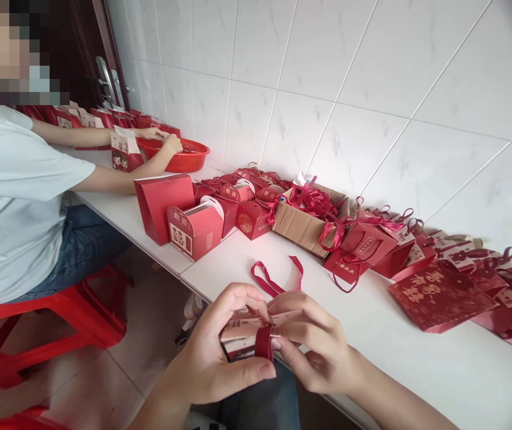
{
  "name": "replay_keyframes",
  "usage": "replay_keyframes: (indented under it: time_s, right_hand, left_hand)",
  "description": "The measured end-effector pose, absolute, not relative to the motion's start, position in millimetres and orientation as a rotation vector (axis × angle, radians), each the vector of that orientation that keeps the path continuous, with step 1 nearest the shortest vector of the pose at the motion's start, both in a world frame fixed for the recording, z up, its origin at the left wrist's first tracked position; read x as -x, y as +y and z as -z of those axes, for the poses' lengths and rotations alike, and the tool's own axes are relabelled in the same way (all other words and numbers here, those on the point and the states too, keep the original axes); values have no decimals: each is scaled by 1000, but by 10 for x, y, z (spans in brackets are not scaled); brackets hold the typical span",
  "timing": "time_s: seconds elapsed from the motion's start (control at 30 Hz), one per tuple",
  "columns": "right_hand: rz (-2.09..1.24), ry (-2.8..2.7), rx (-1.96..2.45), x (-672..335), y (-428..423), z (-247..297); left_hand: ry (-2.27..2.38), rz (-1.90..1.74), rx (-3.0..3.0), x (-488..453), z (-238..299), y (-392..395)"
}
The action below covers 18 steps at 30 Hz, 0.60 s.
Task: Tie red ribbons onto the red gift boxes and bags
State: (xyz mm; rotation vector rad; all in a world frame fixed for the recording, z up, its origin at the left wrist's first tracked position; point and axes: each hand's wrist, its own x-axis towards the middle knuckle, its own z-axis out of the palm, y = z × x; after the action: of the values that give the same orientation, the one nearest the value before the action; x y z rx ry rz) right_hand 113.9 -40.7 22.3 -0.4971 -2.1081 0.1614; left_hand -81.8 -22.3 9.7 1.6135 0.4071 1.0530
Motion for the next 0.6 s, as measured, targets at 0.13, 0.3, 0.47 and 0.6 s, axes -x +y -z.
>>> replay_keyframes:
  time_s: [0.13, 0.3, 0.47, 0.6]
  right_hand:
    - [-154, -2084, 523, -1134, -406, -207]
    - [-161, -2052, 528, -1127, -401, -196]
    - [-193, -2023, 517, -1104, -409, -202]
    - [-211, -1993, 532, -1085, -412, -199]
  left_hand:
    - [403, -1049, -1609, 821, -75, -207]
    - [328, -1053, -1590, 829, -49, -201]
    - [329, -1065, -1624, 840, -57, -201]
    - [333, -1089, -1658, 841, -74, -193]
